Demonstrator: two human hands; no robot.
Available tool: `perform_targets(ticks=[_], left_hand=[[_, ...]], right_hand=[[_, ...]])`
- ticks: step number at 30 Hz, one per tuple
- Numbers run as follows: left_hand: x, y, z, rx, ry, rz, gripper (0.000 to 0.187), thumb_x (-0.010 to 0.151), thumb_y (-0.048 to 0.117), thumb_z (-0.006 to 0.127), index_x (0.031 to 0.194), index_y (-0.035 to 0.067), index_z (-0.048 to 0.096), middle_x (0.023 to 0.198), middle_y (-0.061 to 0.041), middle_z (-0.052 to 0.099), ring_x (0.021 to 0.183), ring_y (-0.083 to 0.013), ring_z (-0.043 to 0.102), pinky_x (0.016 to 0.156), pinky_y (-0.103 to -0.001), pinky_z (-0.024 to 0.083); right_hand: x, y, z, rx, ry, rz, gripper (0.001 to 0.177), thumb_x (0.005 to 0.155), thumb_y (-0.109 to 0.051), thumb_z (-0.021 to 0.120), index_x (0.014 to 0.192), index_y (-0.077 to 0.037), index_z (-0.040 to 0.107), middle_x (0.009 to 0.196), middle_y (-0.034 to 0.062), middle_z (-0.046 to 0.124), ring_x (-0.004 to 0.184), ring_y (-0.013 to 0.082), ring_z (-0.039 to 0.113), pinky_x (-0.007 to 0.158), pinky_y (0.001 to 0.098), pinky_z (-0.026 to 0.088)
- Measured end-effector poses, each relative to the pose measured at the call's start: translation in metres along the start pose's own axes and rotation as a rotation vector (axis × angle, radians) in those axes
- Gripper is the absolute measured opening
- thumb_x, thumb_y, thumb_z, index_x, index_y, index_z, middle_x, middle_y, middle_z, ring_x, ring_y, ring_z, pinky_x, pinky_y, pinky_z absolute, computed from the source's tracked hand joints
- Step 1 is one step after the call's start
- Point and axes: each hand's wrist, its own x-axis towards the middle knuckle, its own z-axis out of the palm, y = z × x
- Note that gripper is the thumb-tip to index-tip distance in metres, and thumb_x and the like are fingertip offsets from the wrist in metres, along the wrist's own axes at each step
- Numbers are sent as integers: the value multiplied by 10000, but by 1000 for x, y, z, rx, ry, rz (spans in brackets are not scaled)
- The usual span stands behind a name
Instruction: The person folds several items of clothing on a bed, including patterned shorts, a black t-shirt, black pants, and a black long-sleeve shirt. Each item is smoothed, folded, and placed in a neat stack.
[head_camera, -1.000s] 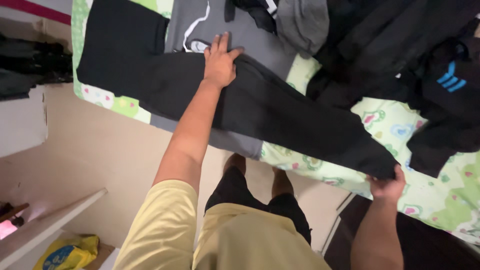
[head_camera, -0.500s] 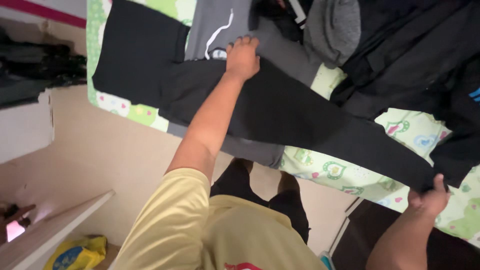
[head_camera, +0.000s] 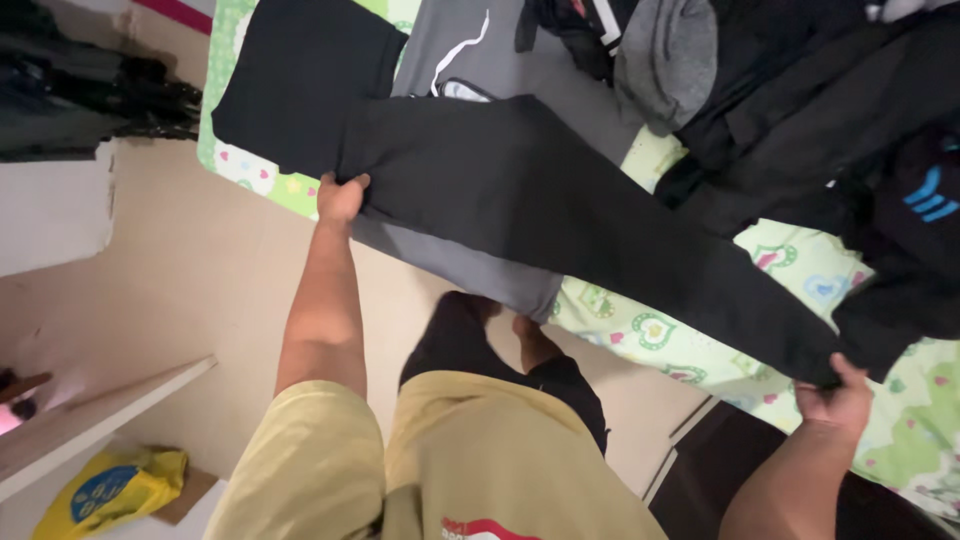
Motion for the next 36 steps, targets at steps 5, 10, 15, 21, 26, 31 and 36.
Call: perform_targets(ticks=[5, 10, 15, 21, 26, 31, 36], left_hand=[[-3, -27, 12, 216, 455, 387, 651, 714, 242, 876, 1249, -27, 619, 1160, -271, 651, 1156, -467, 575, 998, -496, 450], [-37, 13, 42, -516, -75, 414, 329, 922, 316, 797, 1112, 55, 739, 1043, -143, 744, 995, -269, 677, 938, -442, 574], [-42, 22, 29, -923, -1035, -144, 865, 900, 758, 501, 1366, 38, 616, 1297, -177, 699, 1156, -299, 689, 962, -469, 531], [19, 14, 10, -825, -815, -308, 1115, 755, 830, 565, 1537, 50, 410, 1459, -223, 549, 1196, -366, 608, 978, -505, 512], [29, 18, 17, -393, -399, -51, 1054, 697, 408, 906, 1517, 15, 373, 1403, -216, 574, 1267, -345, 611, 1079, -441, 525], [9, 29, 16, -263, -244, 510, 996, 647, 154, 955, 1499, 105, 440, 1483, -240, 463, 1371, -404, 471, 1144, -422, 395], [-3, 42, 3, -5, -59, 632, 672, 683, 137, 920, 1281, 153, 614, 1537, -231, 378, 1401, -448, 414, 1159, -449, 387]], right_hand=[[-44, -24, 75, 48, -297, -160, 329, 917, 59, 635, 1222, -44, 573, 1209, 129, 644, 1154, 316, 642, 1087, 485, 545], [-104, 21, 239, -142, -315, -256, 458, 824, 95, 634, 1236, -103, 606, 1112, 97, 645, 1027, 282, 679, 918, 434, 604], [-153, 207, 426, -919, -586, -339, 498, 836, -23, 824, 1287, -65, 618, 1076, 92, 716, 927, 165, 731, 831, 317, 611], [-182, 335, 439, -965, -926, 123, 386, 918, -58, 748, 1281, -92, 623, 1186, 27, 697, 1074, 141, 686, 949, 326, 558], [-97, 351, 329, -1012, -466, -98, 105, 948, -89, 691, 1043, -133, 701, 984, 40, 741, 905, 169, 727, 839, 296, 602], [5, 331, 250, -1233, 101, -482, 199, 955, -119, 810, 1001, -51, 629, 1042, 105, 644, 932, 206, 618, 851, 316, 515], [27, 319, 248, -1275, 55, -560, 219, 879, -161, 800, 1042, -92, 669, 1171, 128, 563, 1031, 300, 622, 925, 404, 516]])
